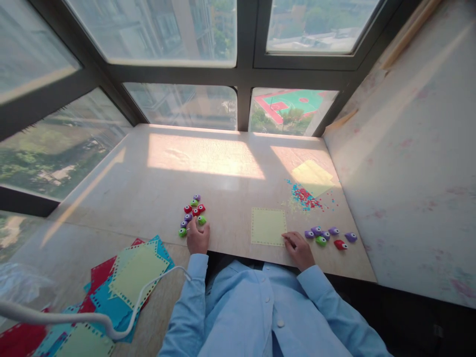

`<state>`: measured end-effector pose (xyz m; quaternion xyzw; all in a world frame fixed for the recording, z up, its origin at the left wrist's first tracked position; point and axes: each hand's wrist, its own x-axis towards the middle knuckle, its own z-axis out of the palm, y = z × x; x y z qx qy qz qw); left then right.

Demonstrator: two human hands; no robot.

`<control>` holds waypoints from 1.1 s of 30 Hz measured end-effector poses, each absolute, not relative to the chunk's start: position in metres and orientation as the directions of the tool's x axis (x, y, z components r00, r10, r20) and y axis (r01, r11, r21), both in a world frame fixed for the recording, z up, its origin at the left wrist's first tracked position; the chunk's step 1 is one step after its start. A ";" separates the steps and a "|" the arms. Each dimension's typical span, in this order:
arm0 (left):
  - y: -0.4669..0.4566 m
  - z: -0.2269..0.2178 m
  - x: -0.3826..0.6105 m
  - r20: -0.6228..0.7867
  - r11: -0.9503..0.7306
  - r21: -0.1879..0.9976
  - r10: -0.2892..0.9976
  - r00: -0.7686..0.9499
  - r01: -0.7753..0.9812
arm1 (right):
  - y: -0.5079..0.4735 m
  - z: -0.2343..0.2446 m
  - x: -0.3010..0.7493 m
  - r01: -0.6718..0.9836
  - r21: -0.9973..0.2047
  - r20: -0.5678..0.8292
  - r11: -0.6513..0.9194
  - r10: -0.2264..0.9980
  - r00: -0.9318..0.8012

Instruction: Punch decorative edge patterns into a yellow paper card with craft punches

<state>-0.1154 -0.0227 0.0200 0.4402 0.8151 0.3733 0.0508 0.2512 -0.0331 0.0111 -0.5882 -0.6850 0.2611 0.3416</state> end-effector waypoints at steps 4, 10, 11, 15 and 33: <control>-0.012 0.022 -0.111 0.201 0.381 0.618 0.769 -0.607 0.687 | -0.035 0.010 0.249 0.640 -0.750 0.165 0.164 0.985 -0.060; -0.009 0.021 -0.106 0.072 0.313 0.659 0.879 -0.471 0.684 | -0.036 0.010 0.248 0.642 -0.750 0.163 0.156 0.985 -0.048; -0.010 0.021 -0.104 0.062 0.276 0.680 0.902 -0.428 0.679 | -0.036 0.011 0.248 0.637 -0.755 0.160 0.154 0.986 -0.048; -0.015 0.020 -0.094 0.056 0.122 0.749 0.968 -0.245 0.652 | -0.037 0.016 0.248 0.613 -0.777 0.156 0.145 0.987 -0.037; -0.015 0.015 -0.024 0.096 -0.148 0.727 0.989 0.115 0.671 | -0.052 0.021 0.246 0.426 -0.893 -0.060 -0.147 0.975 0.213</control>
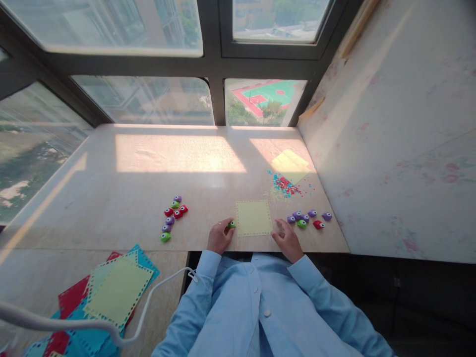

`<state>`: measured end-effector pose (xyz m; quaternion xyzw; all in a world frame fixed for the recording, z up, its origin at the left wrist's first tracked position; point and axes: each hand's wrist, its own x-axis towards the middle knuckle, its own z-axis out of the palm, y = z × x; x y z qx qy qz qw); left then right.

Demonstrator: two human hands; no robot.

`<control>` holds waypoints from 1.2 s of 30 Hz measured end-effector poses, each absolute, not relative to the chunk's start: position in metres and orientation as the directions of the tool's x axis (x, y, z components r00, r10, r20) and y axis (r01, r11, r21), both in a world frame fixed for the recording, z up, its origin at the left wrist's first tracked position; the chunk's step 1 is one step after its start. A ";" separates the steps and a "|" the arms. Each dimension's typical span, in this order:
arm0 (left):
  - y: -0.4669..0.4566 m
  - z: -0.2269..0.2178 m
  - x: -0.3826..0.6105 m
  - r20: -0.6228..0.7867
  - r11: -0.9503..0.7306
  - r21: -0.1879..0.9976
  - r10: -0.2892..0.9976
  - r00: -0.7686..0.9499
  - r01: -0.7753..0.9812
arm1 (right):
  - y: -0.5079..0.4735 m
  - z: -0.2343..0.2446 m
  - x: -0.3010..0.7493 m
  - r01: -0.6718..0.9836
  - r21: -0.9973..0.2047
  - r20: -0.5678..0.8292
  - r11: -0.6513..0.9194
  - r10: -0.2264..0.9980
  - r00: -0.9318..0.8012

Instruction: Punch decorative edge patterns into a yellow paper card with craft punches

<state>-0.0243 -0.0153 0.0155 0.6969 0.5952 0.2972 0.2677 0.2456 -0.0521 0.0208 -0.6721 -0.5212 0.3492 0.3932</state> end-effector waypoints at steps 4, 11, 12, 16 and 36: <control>-0.016 0.016 -0.022 0.112 -0.175 0.690 0.984 0.136 0.702 | -0.051 0.018 0.239 0.272 -0.934 -0.172 -0.233 0.958 0.231; -0.017 0.018 -0.019 0.134 -0.202 0.650 0.979 0.151 0.732 | -0.045 0.032 0.227 -0.168 -0.922 -0.380 -0.349 0.897 0.223; -0.017 0.018 -0.019 0.140 -0.206 0.647 0.978 0.151 0.734 | -0.044 0.035 0.226 -0.225 -0.910 -0.396 -0.349 0.892 0.219; -0.018 0.017 -0.020 0.156 -0.220 0.642 0.975 0.156 0.735 | -0.039 0.045 0.222 -0.375 -0.854 -0.445 -0.361 0.879 0.169; -0.021 0.010 -0.022 0.221 -0.264 0.666 0.963 0.153 0.698 | -0.002 0.053 0.236 0.470 -0.842 -0.229 -0.266 0.964 0.136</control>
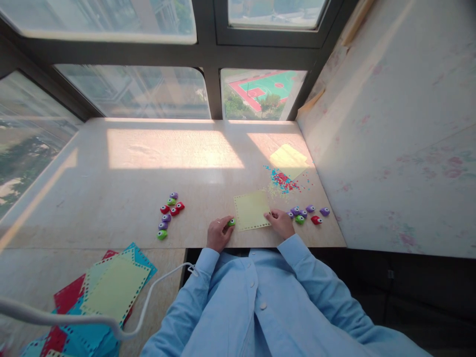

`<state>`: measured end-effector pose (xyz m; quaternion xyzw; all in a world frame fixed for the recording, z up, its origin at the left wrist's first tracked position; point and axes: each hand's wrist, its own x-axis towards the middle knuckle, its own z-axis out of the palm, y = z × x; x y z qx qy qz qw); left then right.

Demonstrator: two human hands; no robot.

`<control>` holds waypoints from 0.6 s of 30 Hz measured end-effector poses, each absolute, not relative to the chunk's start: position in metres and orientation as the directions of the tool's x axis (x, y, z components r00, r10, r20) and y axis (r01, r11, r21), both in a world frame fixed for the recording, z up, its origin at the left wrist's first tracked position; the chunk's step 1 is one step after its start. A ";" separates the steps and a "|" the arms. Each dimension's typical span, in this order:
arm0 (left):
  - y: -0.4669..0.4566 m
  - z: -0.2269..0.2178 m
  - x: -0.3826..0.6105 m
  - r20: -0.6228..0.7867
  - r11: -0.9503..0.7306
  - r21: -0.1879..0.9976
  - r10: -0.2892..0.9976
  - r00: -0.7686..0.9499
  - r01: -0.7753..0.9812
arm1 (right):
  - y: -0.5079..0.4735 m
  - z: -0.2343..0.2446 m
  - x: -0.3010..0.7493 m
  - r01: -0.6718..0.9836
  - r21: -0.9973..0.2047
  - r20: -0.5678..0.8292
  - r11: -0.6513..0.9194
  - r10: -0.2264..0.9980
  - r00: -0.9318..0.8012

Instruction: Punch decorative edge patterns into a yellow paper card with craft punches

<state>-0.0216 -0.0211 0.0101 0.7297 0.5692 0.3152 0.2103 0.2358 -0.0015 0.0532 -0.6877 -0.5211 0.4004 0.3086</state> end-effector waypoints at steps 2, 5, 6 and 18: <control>-0.021 0.009 -0.022 0.233 -0.280 0.688 0.959 0.161 0.670 | 0.001 0.053 0.242 0.606 -0.765 -0.170 -0.220 0.975 0.140; -0.021 0.008 -0.024 0.231 -0.273 0.718 0.961 0.150 0.641 | 0.003 0.053 0.246 0.658 -0.734 -0.131 -0.170 0.985 0.110; -0.021 0.008 -0.024 0.229 -0.269 0.719 0.962 0.148 0.641 | 0.003 0.053 0.246 0.642 -0.749 -0.129 -0.163 0.987 0.100; -0.019 0.009 -0.025 0.251 -0.294 0.744 0.955 0.157 0.600 | 0.002 0.044 0.241 0.383 -0.889 -0.212 -0.251 0.967 0.142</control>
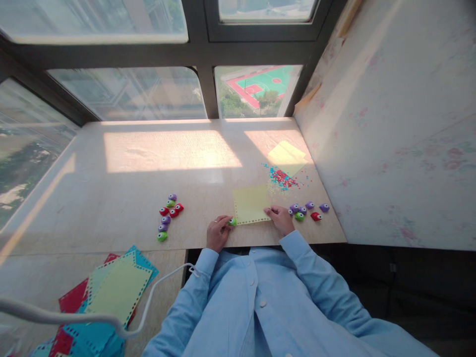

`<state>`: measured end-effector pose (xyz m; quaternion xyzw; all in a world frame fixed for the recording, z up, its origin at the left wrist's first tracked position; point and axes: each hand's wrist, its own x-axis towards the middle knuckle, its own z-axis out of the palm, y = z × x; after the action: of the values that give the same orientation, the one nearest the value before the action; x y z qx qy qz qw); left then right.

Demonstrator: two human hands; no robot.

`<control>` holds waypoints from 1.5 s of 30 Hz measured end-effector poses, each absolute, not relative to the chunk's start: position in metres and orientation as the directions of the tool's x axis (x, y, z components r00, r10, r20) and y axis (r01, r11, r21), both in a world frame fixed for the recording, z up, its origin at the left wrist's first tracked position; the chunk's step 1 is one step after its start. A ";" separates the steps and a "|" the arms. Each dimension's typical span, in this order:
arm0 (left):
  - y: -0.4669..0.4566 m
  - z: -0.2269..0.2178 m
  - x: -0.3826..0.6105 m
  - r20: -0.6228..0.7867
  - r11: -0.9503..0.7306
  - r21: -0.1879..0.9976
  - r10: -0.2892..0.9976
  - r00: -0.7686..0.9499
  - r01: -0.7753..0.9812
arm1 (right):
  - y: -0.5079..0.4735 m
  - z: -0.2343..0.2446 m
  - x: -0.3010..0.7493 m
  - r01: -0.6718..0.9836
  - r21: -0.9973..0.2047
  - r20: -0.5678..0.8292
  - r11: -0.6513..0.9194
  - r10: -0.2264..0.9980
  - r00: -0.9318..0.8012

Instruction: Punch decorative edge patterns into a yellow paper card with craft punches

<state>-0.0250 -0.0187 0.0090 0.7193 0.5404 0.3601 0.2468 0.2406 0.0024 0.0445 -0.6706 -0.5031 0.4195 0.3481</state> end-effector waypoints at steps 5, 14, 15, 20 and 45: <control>-0.019 0.010 -0.024 0.252 -0.291 0.733 0.956 0.152 0.614 | 0.001 0.042 0.244 0.366 -0.895 -0.205 -0.255 0.964 0.170; -0.018 0.009 -0.026 0.268 -0.313 0.729 0.949 0.168 0.608 | 0.000 0.041 0.242 0.357 -0.898 -0.210 -0.255 0.964 0.162; -0.018 0.009 -0.026 0.268 -0.313 0.732 0.949 0.168 0.605 | 0.000 0.041 0.242 0.364 -0.896 -0.208 -0.254 0.965 0.160; -0.018 0.007 -0.026 0.270 -0.317 0.740 0.948 0.170 0.593 | 0.000 0.039 0.242 0.406 -0.885 -0.178 -0.229 0.971 0.160; -0.018 0.011 -0.024 0.200 -0.266 0.719 0.964 0.176 0.642 | -0.010 0.045 0.239 0.843 -0.521 0.038 -0.131 0.984 0.176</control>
<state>-0.0240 -0.0178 0.0110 0.7260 0.5529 0.3258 0.2471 0.2390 -0.0100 0.0446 -0.7348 -0.6216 0.1597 0.2195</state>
